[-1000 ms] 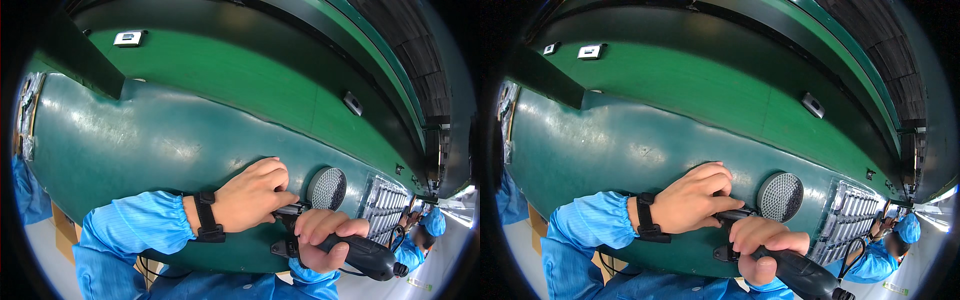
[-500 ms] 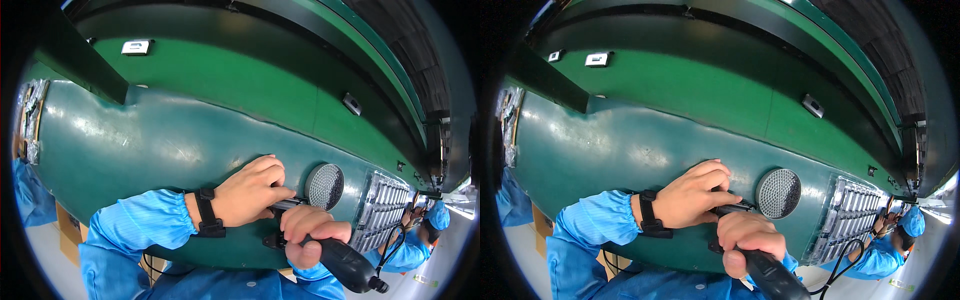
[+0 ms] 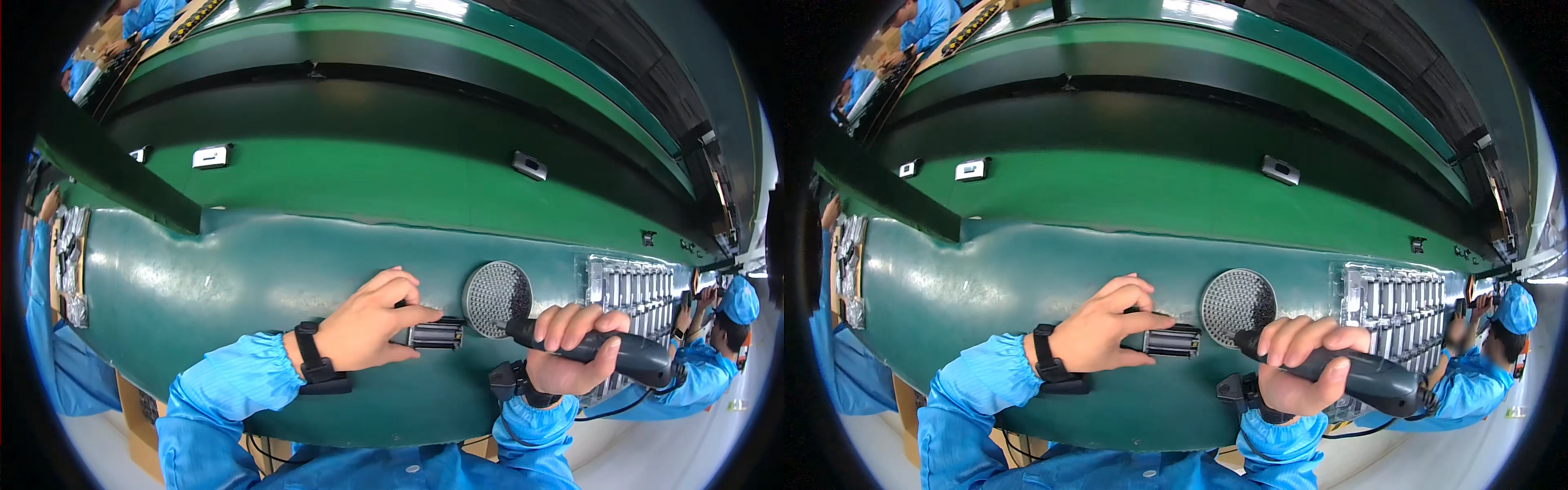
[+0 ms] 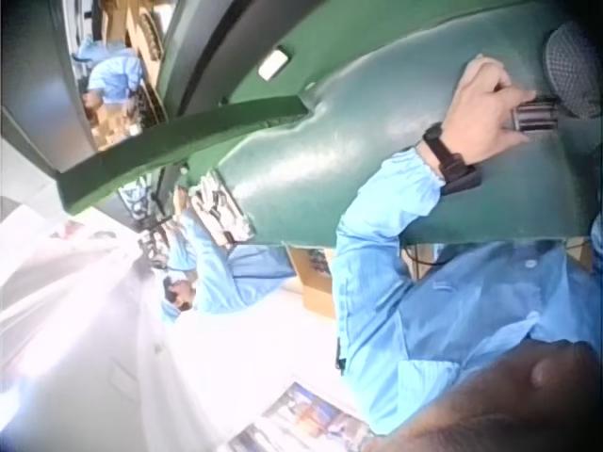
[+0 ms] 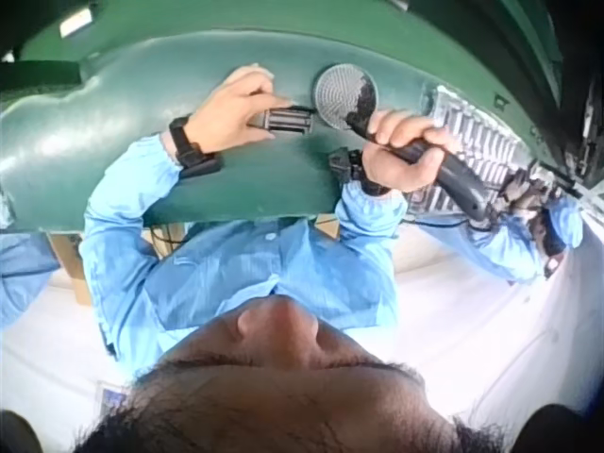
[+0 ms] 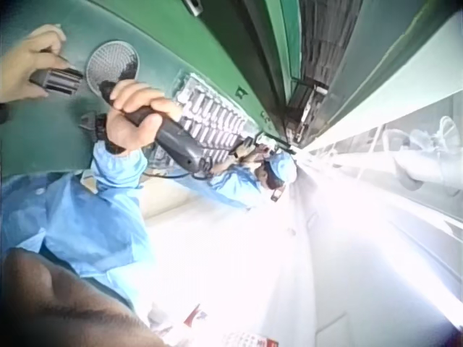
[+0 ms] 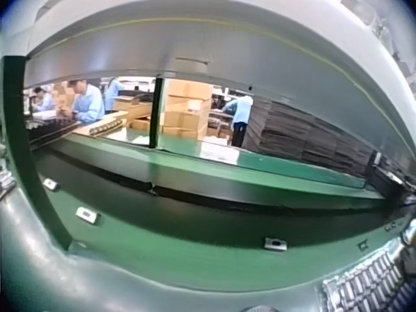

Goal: Use an electric screwdriver to secure components into small plastic housings on an assembly line.

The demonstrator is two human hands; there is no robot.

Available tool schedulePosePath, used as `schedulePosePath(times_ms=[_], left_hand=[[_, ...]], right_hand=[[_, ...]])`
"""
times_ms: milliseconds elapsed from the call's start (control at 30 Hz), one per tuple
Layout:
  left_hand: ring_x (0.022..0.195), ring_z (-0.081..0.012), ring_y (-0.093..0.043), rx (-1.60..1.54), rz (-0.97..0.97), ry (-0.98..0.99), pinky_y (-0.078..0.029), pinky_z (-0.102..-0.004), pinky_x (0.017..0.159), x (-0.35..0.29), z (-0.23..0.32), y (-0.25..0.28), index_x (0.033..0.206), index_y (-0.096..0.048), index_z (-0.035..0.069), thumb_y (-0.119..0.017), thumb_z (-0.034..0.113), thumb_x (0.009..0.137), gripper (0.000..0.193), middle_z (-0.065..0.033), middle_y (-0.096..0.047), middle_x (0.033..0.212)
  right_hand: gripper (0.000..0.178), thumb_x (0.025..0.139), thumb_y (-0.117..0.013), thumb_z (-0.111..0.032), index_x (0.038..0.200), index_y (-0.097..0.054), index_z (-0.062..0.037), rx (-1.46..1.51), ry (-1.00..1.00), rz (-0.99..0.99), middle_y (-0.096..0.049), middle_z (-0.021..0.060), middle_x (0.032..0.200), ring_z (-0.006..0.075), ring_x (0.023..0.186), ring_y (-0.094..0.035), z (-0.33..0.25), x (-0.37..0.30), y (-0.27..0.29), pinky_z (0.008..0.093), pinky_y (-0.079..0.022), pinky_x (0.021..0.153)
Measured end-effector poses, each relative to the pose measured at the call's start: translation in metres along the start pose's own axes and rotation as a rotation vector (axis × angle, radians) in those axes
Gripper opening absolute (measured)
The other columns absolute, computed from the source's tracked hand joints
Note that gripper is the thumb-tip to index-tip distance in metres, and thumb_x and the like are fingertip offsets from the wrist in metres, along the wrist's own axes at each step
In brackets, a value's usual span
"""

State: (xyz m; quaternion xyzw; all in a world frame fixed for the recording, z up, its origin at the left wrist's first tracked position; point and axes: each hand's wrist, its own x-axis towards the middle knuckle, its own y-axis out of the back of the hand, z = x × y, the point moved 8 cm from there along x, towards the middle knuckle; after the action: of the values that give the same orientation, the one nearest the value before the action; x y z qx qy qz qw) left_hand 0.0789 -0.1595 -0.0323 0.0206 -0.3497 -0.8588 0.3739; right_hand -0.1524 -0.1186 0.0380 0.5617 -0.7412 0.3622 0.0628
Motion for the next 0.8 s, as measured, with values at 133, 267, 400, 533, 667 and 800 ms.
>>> schedulePosePath(times_ms=[133, 267, 400, 533, 667, 800], left_hand=[[0.123, -0.0339, -0.051, 0.012, -0.061, 0.03, -0.047, -0.0452, 0.106, 0.004, 0.004, 0.0, 0.125, -0.072, 0.011, -0.093, 0.017, 0.063, 0.066, -0.0078, -0.052, 0.11], [0.129, -0.0351, -0.049, -0.025, 0.024, -0.026, -0.042, -0.0531, 0.111, 0.005, 0.011, 0.007, 0.122, -0.073, 0.012, -0.093, 0.023, 0.068, 0.058, -0.0065, -0.055, 0.118], [0.134, -0.0337, -0.047, 0.004, 0.012, -0.139, -0.038, -0.0589, 0.115, 0.005, 0.025, 0.002, 0.116, -0.075, 0.015, -0.088, 0.025, 0.076, 0.043, -0.0028, -0.059, 0.117], [0.132, -0.0301, -0.05, 0.017, -0.002, -0.215, -0.036, -0.0606, 0.116, 0.004, 0.031, -0.001, 0.104, -0.078, 0.015, -0.084, 0.024, 0.082, 0.024, 0.0012, -0.064, 0.106], [0.129, -0.0279, -0.053, 0.022, 0.007, -0.226, -0.036, -0.0604, 0.116, 0.003, 0.03, -0.001, 0.1, -0.079, 0.016, -0.083, 0.023, 0.082, 0.02, 0.0024, -0.065, 0.103], [0.122, -0.0267, -0.06, 0.081, 0.05, -0.275, -0.033, -0.0609, 0.118, -0.001, 0.035, 0.0, 0.093, -0.079, 0.014, -0.083, 0.017, 0.081, 0.013, 0.0027, -0.066, 0.095]], right_hand=[[0.032, 0.105, -0.05, -0.043, 0.111, -0.044, -0.0126, 0.185, -0.028, 0.036, -0.052, 0.0063, 0.073, 0.0196, 0.054, -0.051, 0.009, -0.012, 0.01, 0.0375, -0.047, 0.05], [0.032, 0.105, -0.05, -0.044, 0.109, -0.043, -0.0131, 0.344, -0.16, 0.013, -0.052, 0.0067, 0.074, 0.0203, 0.056, -0.052, 0.02, -0.017, 0.001, 0.0383, -0.048, 0.052], [0.033, 0.105, -0.052, -0.043, 0.109, -0.043, -0.0117, 0.399, -0.223, -0.019, -0.054, 0.0079, 0.077, 0.0218, 0.059, -0.054, 0.026, -0.027, -0.012, 0.04, -0.048, 0.055], [0.033, 0.104, -0.057, -0.04, 0.11, -0.043, -0.011, 0.39, -0.279, -0.062, -0.057, 0.0097, 0.08, 0.0228, 0.061, -0.056, 0.03, -0.033, -0.021, 0.0406, -0.049, 0.056], [0.032, 0.104, -0.057, -0.039, 0.111, -0.043, -0.0105, 0.412, -0.321, -0.058, -0.057, 0.0099, 0.08, 0.0235, 0.062, -0.056, 0.036, -0.039, -0.025, 0.043, -0.049, 0.059], [0.03, 0.104, -0.057, -0.036, 0.111, -0.044, -0.0111, 0.4, -0.364, -0.07, -0.056, 0.0103, 0.078, 0.0239, 0.062, -0.056, 0.043, -0.042, -0.03, 0.0434, -0.049, 0.059]])
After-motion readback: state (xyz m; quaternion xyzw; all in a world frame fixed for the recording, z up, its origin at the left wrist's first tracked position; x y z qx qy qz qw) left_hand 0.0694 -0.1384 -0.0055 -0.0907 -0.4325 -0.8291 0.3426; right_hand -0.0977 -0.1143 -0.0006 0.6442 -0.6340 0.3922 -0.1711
